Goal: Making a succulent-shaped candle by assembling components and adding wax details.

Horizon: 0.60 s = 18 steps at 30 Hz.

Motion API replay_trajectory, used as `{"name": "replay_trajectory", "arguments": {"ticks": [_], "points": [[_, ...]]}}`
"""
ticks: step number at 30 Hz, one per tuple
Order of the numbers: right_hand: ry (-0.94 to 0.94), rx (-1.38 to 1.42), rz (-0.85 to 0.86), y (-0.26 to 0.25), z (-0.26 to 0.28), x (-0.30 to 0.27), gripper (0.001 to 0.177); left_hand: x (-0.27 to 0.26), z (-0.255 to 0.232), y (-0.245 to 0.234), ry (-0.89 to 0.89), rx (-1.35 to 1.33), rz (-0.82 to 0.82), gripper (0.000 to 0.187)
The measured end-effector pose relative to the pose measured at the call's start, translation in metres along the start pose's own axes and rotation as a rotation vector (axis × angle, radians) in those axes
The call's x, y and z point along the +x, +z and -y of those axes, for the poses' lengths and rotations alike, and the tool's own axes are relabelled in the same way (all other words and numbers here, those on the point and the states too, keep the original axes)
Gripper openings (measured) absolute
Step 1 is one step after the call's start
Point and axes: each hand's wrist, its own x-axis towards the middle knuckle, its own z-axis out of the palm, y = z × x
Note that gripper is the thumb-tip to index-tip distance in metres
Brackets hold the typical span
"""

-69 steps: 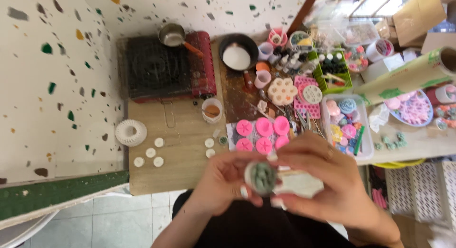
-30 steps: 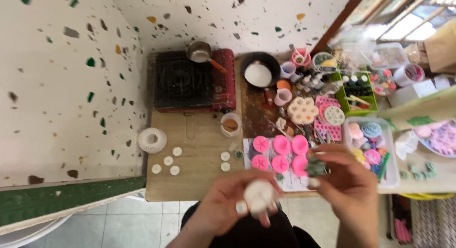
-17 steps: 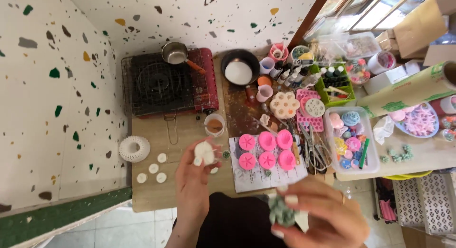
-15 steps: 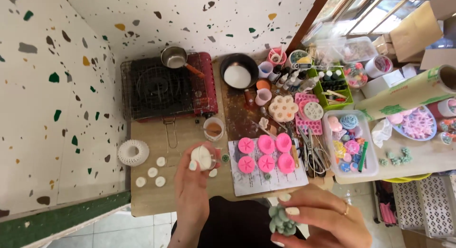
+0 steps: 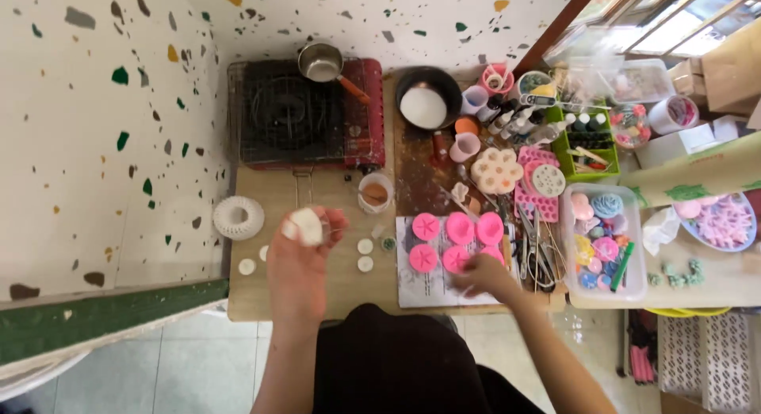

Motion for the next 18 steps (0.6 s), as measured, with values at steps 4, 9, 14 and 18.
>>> {"name": "replay_trajectory", "arguments": {"ticks": [4,9,14,18], "points": [[0.021,-0.876,-0.205,0.017,-0.04,0.037,0.035,0.001,0.064,-0.031,-0.202,-0.125,-0.153,0.046],[-0.337,-0.168,-0.187,0.133,0.109,-0.003,0.03,-0.003,0.116,-0.042,-0.576,-0.331,-0.276,0.048],[-0.562,-0.213,-0.118,0.177,0.121,-0.007,0.039,-0.002,0.144,-0.071,-0.669,-0.511,-0.129,0.07],[-0.534,-0.177,-0.462,0.131,0.035,0.06,0.022,0.002,0.148,-0.099,-0.658,-0.464,-0.298,0.056]]}}
